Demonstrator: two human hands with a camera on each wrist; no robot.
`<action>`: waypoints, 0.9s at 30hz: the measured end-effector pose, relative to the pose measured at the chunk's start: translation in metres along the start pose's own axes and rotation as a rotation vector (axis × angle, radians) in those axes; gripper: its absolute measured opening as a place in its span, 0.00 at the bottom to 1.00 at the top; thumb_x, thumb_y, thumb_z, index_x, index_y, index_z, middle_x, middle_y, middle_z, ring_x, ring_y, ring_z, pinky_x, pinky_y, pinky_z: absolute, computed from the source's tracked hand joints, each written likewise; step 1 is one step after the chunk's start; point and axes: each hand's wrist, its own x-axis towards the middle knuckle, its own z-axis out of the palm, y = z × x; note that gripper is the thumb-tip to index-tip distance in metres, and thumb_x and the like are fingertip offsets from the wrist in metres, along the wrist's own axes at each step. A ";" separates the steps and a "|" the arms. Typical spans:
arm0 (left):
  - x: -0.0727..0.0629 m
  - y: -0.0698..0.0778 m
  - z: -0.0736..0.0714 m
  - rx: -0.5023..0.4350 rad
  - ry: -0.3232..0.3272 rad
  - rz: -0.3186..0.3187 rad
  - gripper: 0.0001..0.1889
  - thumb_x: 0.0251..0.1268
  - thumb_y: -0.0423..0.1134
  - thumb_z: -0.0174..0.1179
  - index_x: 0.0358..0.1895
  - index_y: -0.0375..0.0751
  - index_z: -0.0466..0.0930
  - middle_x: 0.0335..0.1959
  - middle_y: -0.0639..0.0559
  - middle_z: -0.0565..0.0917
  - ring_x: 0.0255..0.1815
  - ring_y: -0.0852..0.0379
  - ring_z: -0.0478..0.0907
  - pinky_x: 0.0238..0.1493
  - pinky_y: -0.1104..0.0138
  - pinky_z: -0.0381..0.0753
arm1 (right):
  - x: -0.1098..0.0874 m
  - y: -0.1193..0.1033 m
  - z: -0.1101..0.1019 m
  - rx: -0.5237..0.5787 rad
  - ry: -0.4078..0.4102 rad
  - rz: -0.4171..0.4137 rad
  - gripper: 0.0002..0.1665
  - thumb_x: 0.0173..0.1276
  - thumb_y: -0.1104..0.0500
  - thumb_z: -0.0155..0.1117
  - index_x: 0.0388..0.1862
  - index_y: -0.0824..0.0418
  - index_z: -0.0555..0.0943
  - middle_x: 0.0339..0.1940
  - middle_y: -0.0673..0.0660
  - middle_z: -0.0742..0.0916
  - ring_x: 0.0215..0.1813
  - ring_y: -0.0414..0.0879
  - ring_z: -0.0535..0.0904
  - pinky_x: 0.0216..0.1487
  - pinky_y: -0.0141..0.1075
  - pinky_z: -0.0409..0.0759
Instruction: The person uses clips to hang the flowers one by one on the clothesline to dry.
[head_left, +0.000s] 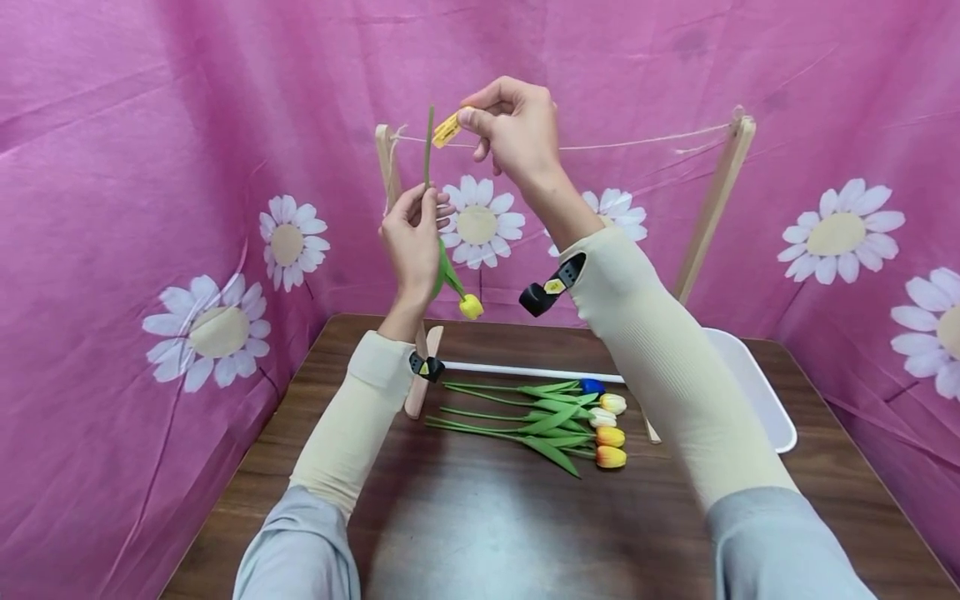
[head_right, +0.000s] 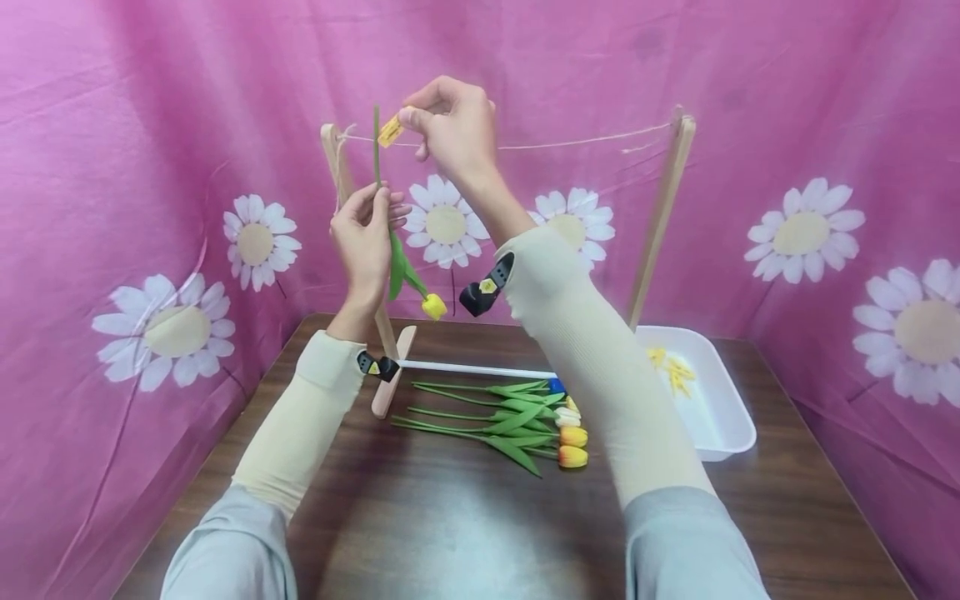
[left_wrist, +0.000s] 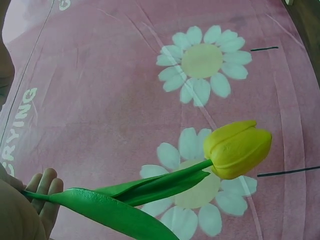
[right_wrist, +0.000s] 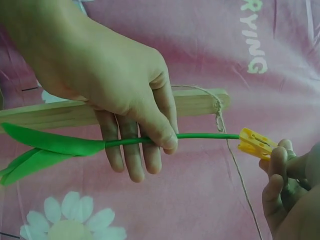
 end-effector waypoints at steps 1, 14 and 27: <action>0.000 0.000 0.000 -0.001 0.000 0.000 0.12 0.80 0.33 0.62 0.54 0.28 0.88 0.42 0.32 0.92 0.41 0.40 0.92 0.43 0.60 0.93 | 0.001 0.000 0.001 -0.008 0.001 0.012 0.03 0.68 0.66 0.77 0.39 0.64 0.89 0.26 0.50 0.89 0.14 0.41 0.78 0.11 0.30 0.70; 0.001 0.003 0.003 0.025 -0.029 0.000 0.12 0.81 0.33 0.59 0.54 0.29 0.88 0.42 0.31 0.91 0.40 0.42 0.92 0.44 0.59 0.93 | 0.008 0.001 0.018 -0.061 0.002 0.176 0.06 0.70 0.64 0.76 0.44 0.64 0.90 0.38 0.57 0.94 0.10 0.42 0.77 0.09 0.32 0.71; 0.001 0.001 0.003 0.023 -0.050 -0.027 0.12 0.81 0.32 0.60 0.54 0.27 0.87 0.42 0.29 0.90 0.40 0.38 0.92 0.43 0.57 0.93 | 0.005 0.006 0.011 -0.034 -0.120 0.251 0.17 0.74 0.60 0.73 0.59 0.62 0.86 0.52 0.60 0.93 0.14 0.46 0.82 0.12 0.34 0.77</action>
